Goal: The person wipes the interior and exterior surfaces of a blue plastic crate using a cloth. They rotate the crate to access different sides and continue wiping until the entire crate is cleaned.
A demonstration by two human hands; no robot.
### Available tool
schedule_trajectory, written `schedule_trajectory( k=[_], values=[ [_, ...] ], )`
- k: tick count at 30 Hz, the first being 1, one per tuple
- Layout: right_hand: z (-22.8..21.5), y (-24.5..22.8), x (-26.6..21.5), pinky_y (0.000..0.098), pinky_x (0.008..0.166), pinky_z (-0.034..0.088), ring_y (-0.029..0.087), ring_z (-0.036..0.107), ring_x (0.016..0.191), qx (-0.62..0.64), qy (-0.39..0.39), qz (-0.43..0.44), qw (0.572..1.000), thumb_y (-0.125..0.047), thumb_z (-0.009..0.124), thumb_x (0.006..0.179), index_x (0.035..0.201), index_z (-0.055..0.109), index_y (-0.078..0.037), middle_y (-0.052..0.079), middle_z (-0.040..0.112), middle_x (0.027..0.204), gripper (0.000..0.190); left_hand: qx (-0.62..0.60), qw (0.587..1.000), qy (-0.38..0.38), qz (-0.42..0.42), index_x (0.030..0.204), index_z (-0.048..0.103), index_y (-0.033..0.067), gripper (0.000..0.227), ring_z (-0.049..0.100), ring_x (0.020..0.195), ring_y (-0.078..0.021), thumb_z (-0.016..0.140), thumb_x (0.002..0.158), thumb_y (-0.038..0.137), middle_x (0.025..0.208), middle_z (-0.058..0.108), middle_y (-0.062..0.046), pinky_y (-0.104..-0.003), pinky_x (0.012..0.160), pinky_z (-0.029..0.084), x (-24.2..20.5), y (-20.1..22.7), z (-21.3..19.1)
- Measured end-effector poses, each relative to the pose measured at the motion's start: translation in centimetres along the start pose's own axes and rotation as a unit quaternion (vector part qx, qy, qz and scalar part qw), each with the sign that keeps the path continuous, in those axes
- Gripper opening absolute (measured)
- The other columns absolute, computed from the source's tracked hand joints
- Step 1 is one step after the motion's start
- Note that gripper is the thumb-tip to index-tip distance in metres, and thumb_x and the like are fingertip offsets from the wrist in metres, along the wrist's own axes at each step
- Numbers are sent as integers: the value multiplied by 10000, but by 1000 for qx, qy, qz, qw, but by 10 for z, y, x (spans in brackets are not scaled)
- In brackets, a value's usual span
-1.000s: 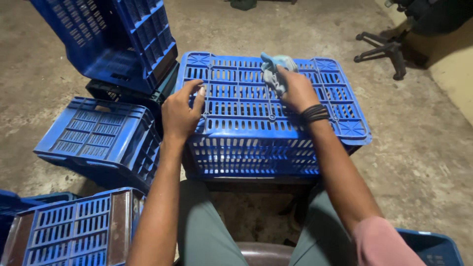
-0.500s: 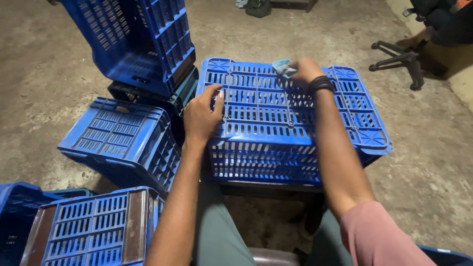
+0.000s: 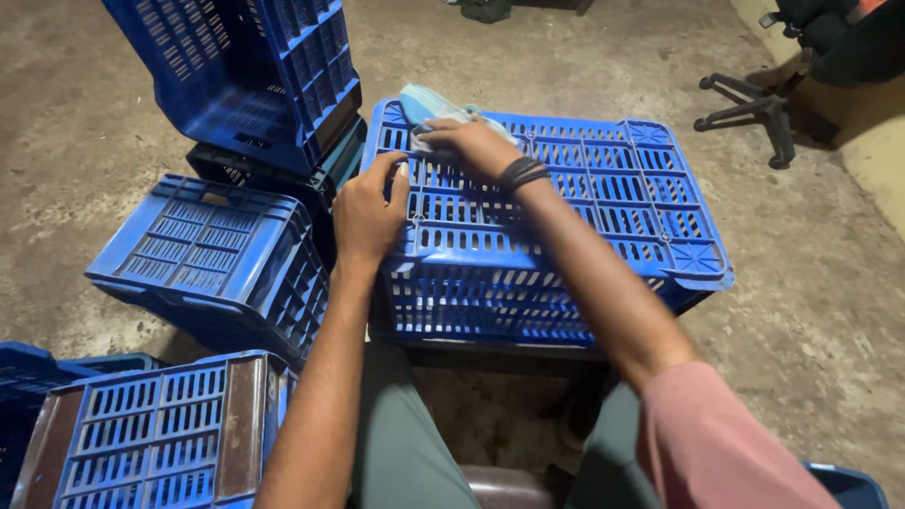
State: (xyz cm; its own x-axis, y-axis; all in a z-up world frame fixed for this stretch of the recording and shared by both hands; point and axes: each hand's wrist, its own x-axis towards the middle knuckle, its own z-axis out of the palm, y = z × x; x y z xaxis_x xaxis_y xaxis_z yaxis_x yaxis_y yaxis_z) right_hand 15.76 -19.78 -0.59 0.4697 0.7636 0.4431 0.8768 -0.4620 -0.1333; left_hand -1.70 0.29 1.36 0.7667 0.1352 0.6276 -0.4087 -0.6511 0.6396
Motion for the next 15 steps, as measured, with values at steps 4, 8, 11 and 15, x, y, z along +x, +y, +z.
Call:
schedule_trajectory(
  k=[4,8,11,15],
  values=[
    [-50,13,-49,225,704,490,73,623,821,496,-7,395,773,-217,701,964,1341,704,-113,34,681,1053,391,27,999,12,19,1162,732,127,246,724,898,-397,599,1001,257,994,757,-182,-476,786,564,-1,-2,0],
    [-97,56,-139,236,605,361,69,464,719,435,15,426,793,-241,698,1036,1323,728,-58,34,534,968,341,32,999,15,33,1143,744,126,239,726,868,-401,597,1011,259,935,748,-194,-491,769,558,1,0,1],
    [-121,100,-208,326,806,509,243,616,981,8,-21,240,970,33,665,845,1350,708,-170,63,628,1432,545,23,999,12,29,1153,736,114,246,729,820,-390,594,1021,266,907,744,-193,-485,740,559,2,-1,1],
    [-138,155,-267,402,1057,473,406,599,1263,-149,-10,269,951,158,697,627,1351,690,-156,196,588,1449,789,35,999,-9,4,1156,740,114,253,729,783,-387,598,1016,270,873,735,-204,-482,726,555,1,2,-1]
  ],
)
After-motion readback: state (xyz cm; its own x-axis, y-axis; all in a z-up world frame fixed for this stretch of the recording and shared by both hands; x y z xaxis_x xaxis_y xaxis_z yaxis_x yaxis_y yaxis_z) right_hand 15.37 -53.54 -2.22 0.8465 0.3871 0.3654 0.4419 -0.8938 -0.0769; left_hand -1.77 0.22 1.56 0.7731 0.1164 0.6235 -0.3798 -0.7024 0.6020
